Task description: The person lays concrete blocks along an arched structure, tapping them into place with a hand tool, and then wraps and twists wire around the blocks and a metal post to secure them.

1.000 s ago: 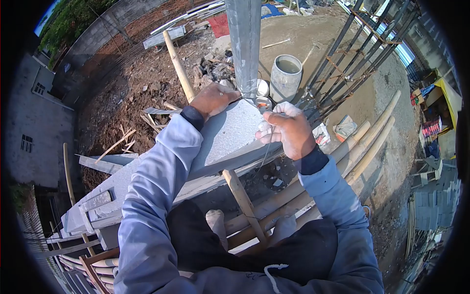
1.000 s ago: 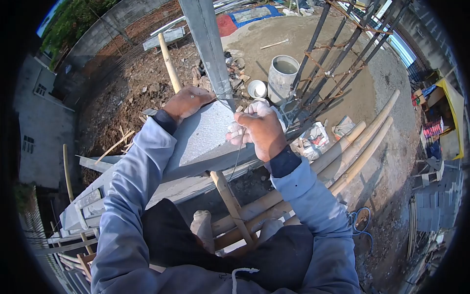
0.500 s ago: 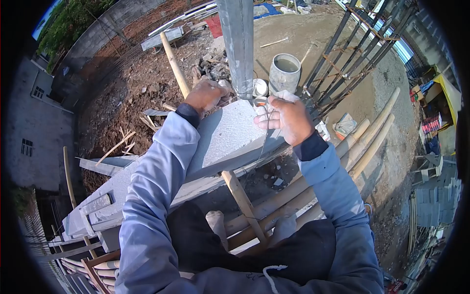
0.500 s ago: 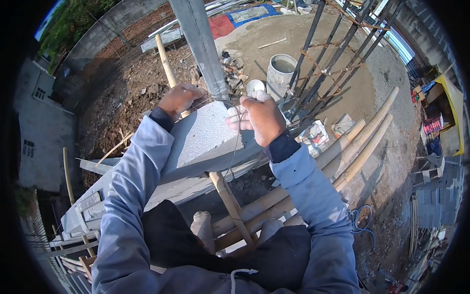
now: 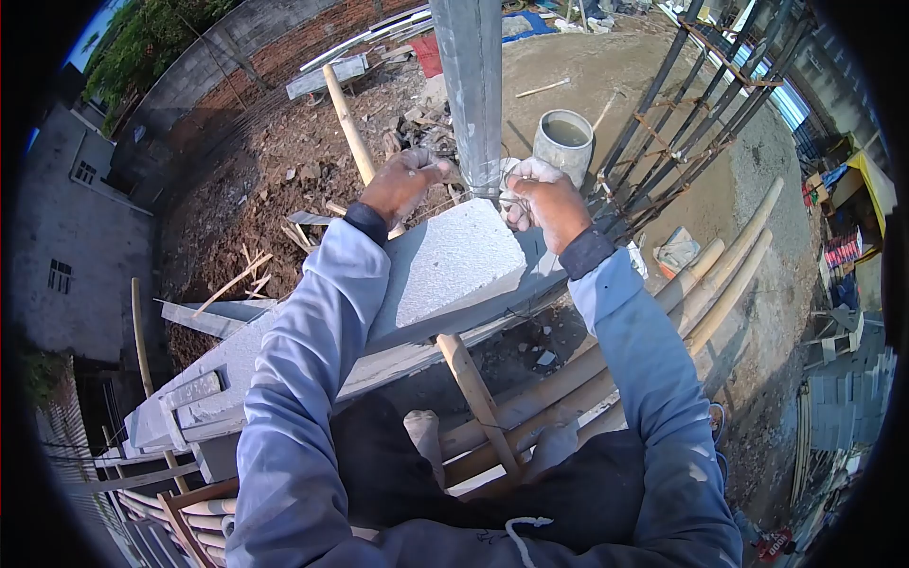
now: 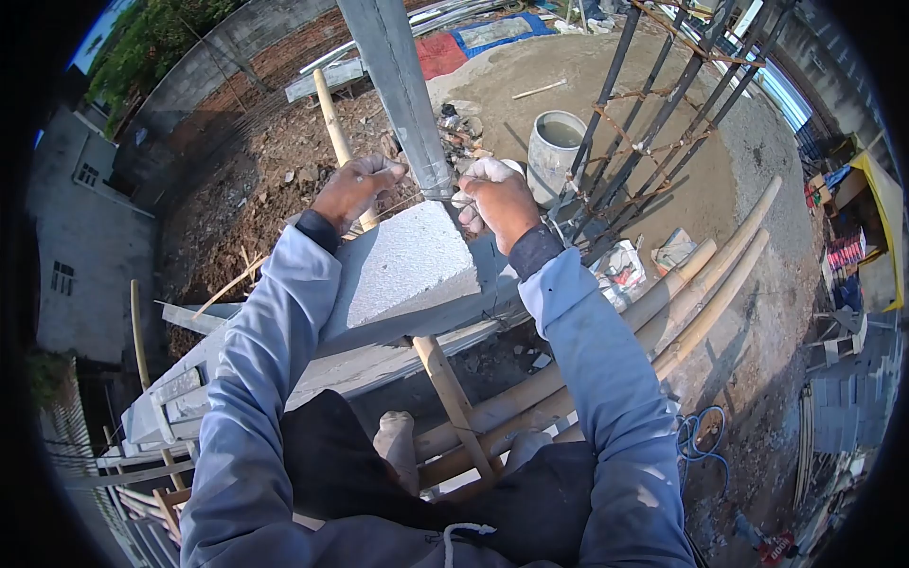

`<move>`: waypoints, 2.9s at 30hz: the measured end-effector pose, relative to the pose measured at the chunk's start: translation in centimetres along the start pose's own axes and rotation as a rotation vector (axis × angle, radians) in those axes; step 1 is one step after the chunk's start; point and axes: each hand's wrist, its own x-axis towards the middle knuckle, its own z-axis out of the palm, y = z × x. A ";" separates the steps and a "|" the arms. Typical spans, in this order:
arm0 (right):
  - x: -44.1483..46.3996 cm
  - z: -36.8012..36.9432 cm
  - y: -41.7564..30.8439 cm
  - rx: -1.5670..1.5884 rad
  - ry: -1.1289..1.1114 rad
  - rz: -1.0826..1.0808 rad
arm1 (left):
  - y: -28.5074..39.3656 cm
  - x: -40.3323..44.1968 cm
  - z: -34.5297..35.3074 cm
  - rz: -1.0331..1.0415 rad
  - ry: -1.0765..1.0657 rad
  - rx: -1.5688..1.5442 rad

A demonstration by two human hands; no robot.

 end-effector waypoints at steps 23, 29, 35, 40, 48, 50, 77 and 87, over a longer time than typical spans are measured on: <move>1.7 0.3 -1.2 -0.288 -0.006 -0.135 | 0.7 1.1 0.6 0.008 -0.064 -0.170; 3.5 -0.1 1.2 -0.310 0.045 -0.245 | 2.0 1.7 -0.2 -0.175 -0.148 -0.158; 3.3 0.0 1.2 -0.501 0.101 -0.501 | 2.7 2.9 0.4 -0.297 -0.106 -0.108; 3.0 0.2 1.3 -0.475 0.121 -0.527 | 4.2 2.6 0.4 -0.315 -0.089 -0.017; 2.8 0.2 1.1 -0.422 0.119 -0.371 | 2.6 1.8 -0.3 -0.191 -0.197 -0.223; 2.9 0.2 1.3 -0.400 0.117 -0.357 | 2.4 1.5 -0.7 -0.166 -0.239 -0.268; 3.0 0.6 2.6 -0.716 0.323 -0.620 | 1.0 3.4 -1.6 -0.108 -0.358 -0.100; 2.3 1.0 1.9 -0.512 0.208 -0.588 | 0.6 2.8 0.1 0.108 -0.036 0.319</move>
